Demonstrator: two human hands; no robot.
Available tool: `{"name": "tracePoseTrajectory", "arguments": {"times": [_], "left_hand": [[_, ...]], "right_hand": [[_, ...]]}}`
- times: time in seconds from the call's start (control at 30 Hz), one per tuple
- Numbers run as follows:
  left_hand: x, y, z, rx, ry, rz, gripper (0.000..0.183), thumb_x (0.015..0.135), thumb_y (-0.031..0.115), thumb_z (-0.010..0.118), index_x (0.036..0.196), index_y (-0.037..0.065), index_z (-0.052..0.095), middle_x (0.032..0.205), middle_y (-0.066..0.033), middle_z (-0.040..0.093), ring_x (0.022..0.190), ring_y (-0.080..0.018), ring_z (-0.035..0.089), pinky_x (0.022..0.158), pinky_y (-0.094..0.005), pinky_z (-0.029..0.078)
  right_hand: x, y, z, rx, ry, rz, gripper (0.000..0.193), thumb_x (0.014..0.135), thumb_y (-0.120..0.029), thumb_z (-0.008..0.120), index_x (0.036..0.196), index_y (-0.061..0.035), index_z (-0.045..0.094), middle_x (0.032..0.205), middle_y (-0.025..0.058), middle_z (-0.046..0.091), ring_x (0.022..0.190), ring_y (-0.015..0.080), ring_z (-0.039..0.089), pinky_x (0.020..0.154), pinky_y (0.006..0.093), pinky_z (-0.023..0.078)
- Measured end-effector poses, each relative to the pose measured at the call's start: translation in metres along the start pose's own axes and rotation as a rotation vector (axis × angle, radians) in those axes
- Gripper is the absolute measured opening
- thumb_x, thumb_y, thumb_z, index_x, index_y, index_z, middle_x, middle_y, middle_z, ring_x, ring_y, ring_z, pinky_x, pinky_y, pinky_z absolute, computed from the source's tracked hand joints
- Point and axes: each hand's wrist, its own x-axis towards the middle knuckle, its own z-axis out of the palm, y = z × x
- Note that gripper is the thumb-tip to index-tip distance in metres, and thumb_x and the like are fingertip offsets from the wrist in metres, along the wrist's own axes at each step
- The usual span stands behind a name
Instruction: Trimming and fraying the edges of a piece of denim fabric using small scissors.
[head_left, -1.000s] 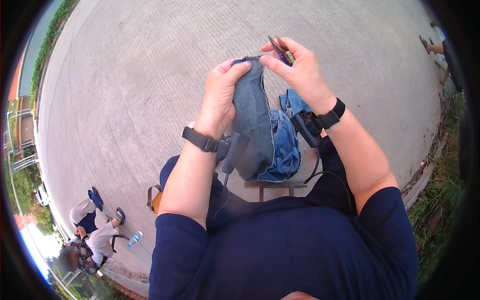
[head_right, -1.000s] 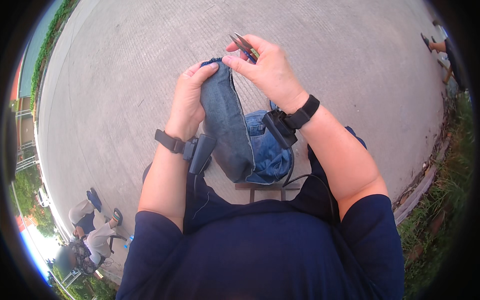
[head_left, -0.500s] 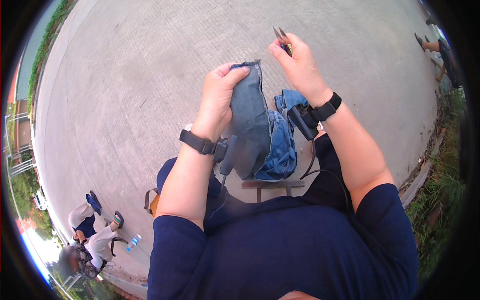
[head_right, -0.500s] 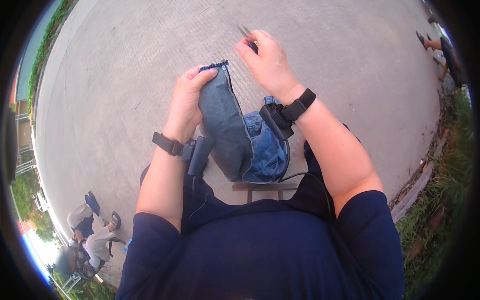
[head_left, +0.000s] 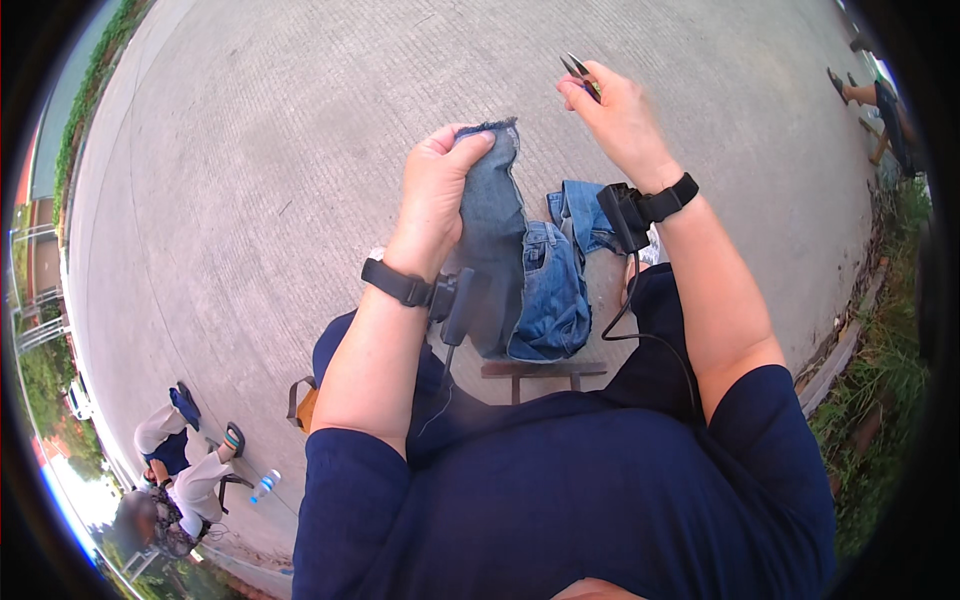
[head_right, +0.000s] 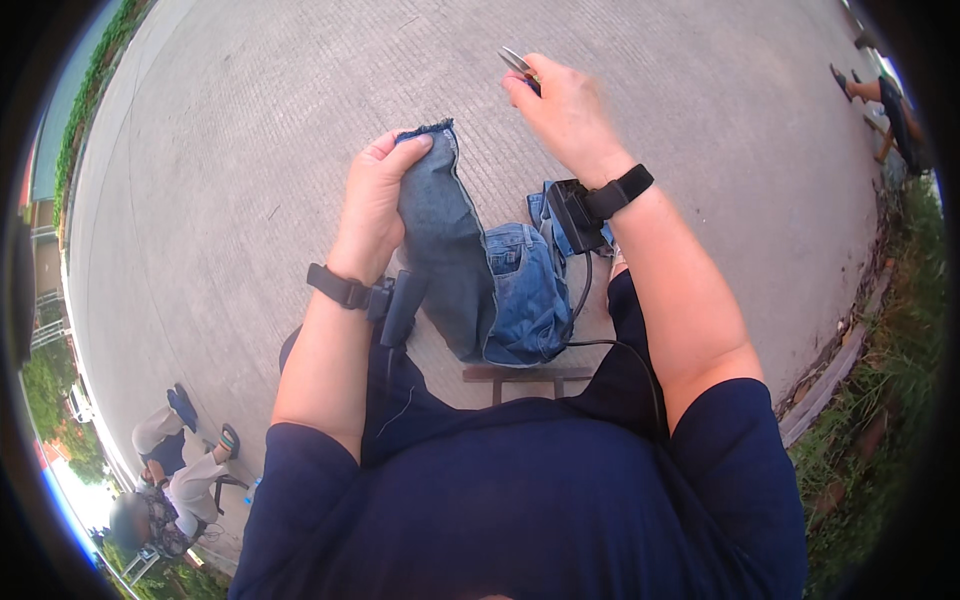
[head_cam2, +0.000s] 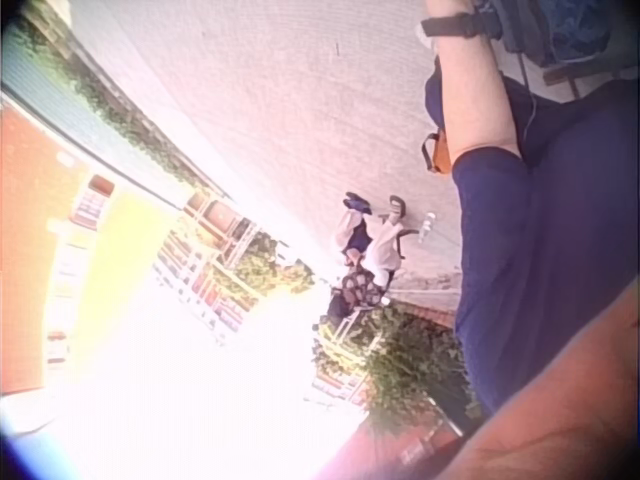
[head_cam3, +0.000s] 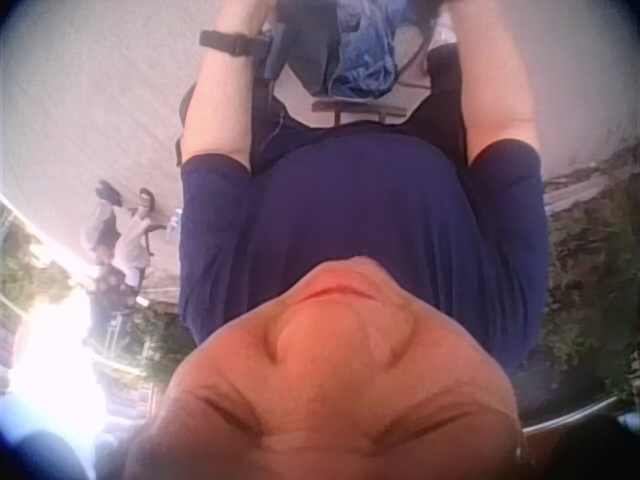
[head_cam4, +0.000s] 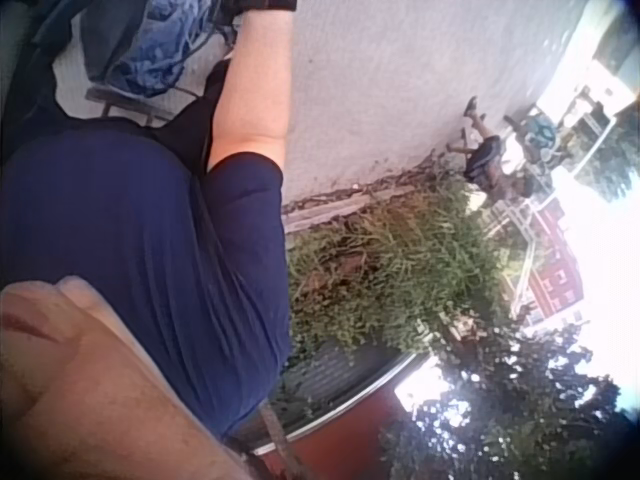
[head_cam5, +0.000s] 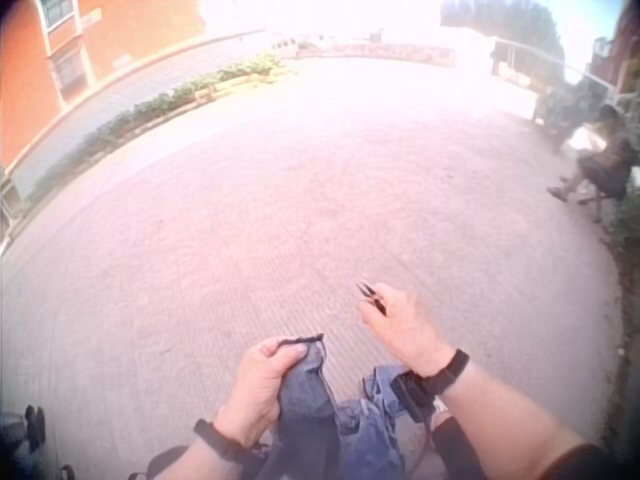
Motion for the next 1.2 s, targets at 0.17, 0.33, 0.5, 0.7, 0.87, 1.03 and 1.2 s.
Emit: {"name": "tracePoseTrajectory", "arguments": {"times": [0.17,0.33,0.5,0.7,0.87,1.03,1.2], "left_hand": [[0.001,-0.001,0.001,0.016,0.001,0.047,0.008,0.083,0.007,0.064,0.088,0.001,0.063,0.079,-0.0032,0.065,0.064,-0.0086,0.059,0.057,-0.0218,0.048],[0.001,-0.002,0.006,0.024,0.007,0.11,0.008,0.083,0.007,0.065,0.089,0.002,0.063,0.078,-0.002,0.064,0.067,-0.0081,0.059,0.06,-0.0214,0.048],[-0.003,0.011,0.006,0.18,-0.035,0.13,0.01,0.082,0.009,0.068,0.088,0.002,0.063,0.08,-0.0027,0.065,0.069,-0.0076,0.059,0.061,-0.0211,0.047],[-0.002,0.016,0.0,0.202,-0.109,0.236,0.012,0.079,0.009,0.072,0.083,0.005,0.062,0.083,-0.0014,0.064,0.074,-0.0065,0.057,0.068,-0.0206,0.045],[0.003,0.018,-0.011,0.127,-0.168,0.226,0.013,0.078,0.008,0.072,0.084,0.008,0.06,0.084,0.0008,0.062,0.079,-0.0064,0.055,0.073,-0.0213,0.043],[0.005,0.018,-0.015,0.139,-0.21,0.212,0.016,0.078,0.01,0.072,0.089,0.006,0.061,0.086,-0.0001,0.063,0.078,-0.0064,0.055,0.072,-0.0203,0.043],[-0.004,0.028,0.0,0.233,-0.23,0.056,0.017,0.084,0.013,0.067,0.098,0.003,0.062,0.09,-0.0014,0.063,0.08,-0.0081,0.058,0.072,-0.0218,0.045]], "right_hand": [[-0.018,-0.021,0.02,0.411,-0.268,0.111,0.033,0.085,-0.031,0.065,0.098,-0.001,0.062,0.087,0.0097,0.065,0.078,0.0149,0.059,0.069,0.0296,0.047],[-0.025,-0.028,0.031,0.508,-0.229,0.124,0.029,0.085,-0.026,0.067,0.098,-0.0004,0.061,0.083,0.0033,0.06,0.075,0.0113,0.056,0.066,0.0259,0.046],[-0.023,-0.027,0.019,0.998,-0.373,0.373,0.014,0.091,-0.02,0.06,0.099,-0.0086,0.058,0.079,-0.0057,0.051,0.065,0.0005,0.044,0.05,0.0153,0.032],[-0.027,-0.031,0.015,1.013,-0.343,0.358,0.012,0.093,-0.02,0.058,0.098,-0.0089,0.057,0.076,-0.0063,0.049,0.062,-0.0001,0.043,0.046,0.0149,0.03],[-0.026,-0.032,0.011,1.031,-0.296,0.396,0.011,0.093,-0.02,0.057,0.096,-0.009,0.058,0.075,-0.0062,0.049,0.062,0.0004,0.043,0.046,0.0155,0.03],[-0.027,-0.03,0.009,1.052,-0.286,0.376,0.011,0.093,-0.02,0.057,0.095,-0.0091,0.058,0.073,-0.0063,0.049,0.061,0.0007,0.043,0.046,0.016,0.03],[-0.03,-0.037,0.004,1.004,-0.304,0.327,0.012,0.093,-0.02,0.058,0.097,-0.0087,0.059,0.073,-0.0062,0.049,0.061,0.0008,0.043,0.047,0.0156,0.031]]}}
